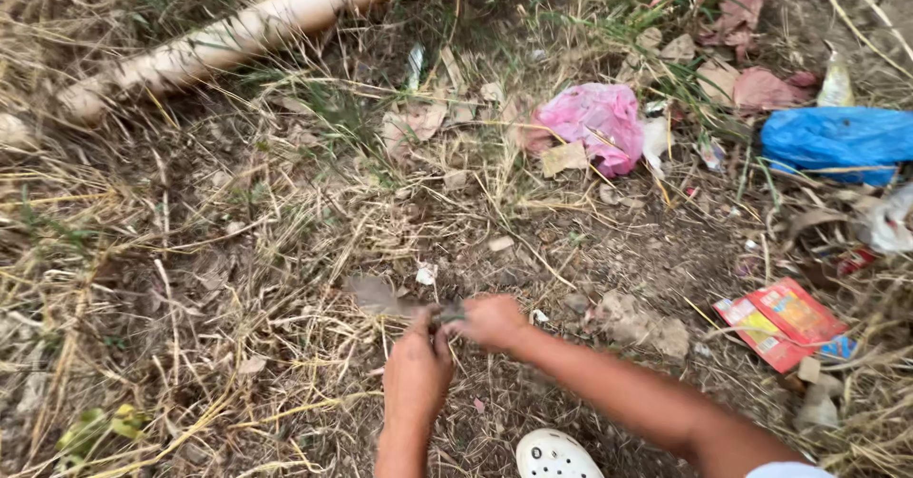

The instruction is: The person clears trash and dried weeds from the ground by hand and using a trowel-like tool, picking up plastic bags and debris.

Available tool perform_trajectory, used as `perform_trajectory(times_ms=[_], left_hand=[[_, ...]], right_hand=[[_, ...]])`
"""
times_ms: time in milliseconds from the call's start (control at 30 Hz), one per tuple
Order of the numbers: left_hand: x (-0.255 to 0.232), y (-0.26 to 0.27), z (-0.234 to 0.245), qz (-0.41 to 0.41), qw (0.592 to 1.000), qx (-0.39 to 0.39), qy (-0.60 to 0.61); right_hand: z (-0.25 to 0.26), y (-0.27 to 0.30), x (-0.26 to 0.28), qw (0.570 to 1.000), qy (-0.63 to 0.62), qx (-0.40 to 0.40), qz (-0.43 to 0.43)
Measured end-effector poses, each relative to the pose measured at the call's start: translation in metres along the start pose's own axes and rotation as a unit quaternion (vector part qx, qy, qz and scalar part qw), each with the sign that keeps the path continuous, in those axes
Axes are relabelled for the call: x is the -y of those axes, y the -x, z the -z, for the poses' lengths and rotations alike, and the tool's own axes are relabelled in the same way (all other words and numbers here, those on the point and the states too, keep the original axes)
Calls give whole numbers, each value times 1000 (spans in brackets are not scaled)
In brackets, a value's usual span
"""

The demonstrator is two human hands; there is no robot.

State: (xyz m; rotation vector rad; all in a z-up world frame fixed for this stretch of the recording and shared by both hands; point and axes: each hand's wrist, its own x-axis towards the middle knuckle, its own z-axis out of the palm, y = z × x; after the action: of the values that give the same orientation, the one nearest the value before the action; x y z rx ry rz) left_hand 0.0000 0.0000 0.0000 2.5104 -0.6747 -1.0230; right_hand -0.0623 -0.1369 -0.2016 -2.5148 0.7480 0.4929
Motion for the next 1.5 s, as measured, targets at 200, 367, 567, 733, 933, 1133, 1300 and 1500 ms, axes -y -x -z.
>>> perform_trajectory(times_ms=[200, 367, 567, 733, 933, 1133, 1300, 1500], left_hand=[[14, 0, -18, -182, 974, -126, 40], [24, 3, -15, -79, 994, -77, 13], [8, -8, -19, -173, 976, -124, 39], [-7, -8, -21, -175, 975, -117, 68], [6, 6, -7, -113, 986, -109, 62], [1, 1, -7, -168, 973, -149, 59], [-21, 13, -3, -158, 978, -122, 58], [-12, 13, 9, -99, 988, -95, 66]], right_hand=[[20, -34, -145, 993, 87, 73, -31], [5, 7, -200, 976, 96, -21, -193], [-43, 23, -29, 986, 71, -89, 123], [-8, -22, -51, 986, 43, 24, 161], [28, 16, -169, 977, 96, -80, -173], [-35, 19, -6, 998, -28, -44, 18], [-30, 0, 4, 870, -128, -299, 370], [44, -26, -191, 966, 130, -94, -202]])
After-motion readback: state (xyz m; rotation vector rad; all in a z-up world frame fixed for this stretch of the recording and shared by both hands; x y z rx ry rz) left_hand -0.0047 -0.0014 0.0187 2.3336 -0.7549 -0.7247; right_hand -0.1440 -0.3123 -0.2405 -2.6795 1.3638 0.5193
